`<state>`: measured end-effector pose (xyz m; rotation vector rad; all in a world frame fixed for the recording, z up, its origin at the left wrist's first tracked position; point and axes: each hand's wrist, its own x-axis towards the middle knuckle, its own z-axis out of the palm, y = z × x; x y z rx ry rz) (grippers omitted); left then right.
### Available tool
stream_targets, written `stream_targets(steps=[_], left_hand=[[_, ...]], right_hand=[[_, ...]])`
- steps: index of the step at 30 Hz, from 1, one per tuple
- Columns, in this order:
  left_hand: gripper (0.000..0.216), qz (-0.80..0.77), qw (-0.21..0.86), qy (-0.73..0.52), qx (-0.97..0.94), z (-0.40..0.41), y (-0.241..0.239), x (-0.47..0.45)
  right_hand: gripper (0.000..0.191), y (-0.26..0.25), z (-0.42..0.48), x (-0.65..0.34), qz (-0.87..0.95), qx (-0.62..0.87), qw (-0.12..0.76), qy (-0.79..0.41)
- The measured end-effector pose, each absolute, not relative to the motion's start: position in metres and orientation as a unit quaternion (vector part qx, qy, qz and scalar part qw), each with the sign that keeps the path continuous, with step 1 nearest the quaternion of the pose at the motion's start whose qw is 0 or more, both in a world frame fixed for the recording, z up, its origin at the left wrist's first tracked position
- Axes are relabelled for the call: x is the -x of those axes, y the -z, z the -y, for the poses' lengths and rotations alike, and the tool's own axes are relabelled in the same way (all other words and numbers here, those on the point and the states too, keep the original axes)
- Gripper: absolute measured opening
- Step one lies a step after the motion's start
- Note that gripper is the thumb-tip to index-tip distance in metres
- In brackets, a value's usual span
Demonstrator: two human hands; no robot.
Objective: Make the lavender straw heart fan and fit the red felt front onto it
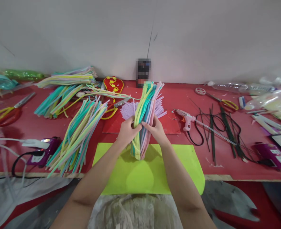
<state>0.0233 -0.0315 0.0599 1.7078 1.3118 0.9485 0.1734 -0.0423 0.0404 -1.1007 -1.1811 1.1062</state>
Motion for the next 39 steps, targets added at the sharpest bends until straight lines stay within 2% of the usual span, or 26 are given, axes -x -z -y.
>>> stream_targets(steps=[4,8,16,20,32,39], left_hand=[[0.025,-0.514,0.404,-0.392,-0.647,0.029,-0.064,-0.021],[0.037,-0.496,0.462,-0.411,-0.609,0.022,-0.064,-0.016],[0.039,-0.458,0.565,-0.435,-0.530,0.018,-0.057,-0.014],[0.047,-0.420,0.610,-0.438,-0.510,0.020,-0.056,-0.014],[0.056,-0.390,0.641,-0.438,-0.495,0.017,-0.056,-0.012],[0.057,-0.393,0.638,-0.409,-0.521,0.017,-0.055,-0.010]], right_hand=[[0.053,-0.039,0.041,-0.179,0.490,0.482,0.567,-0.454],[0.051,-0.040,0.041,-0.185,0.460,0.445,0.583,-0.500],[0.050,-0.039,0.041,-0.186,0.412,0.425,0.591,-0.548],[0.049,-0.041,0.042,-0.187,0.401,0.412,0.592,-0.564],[0.036,-0.043,0.046,-0.186,0.384,0.447,0.557,-0.584],[0.054,-0.042,0.044,-0.187,0.415,0.408,0.569,-0.581]])
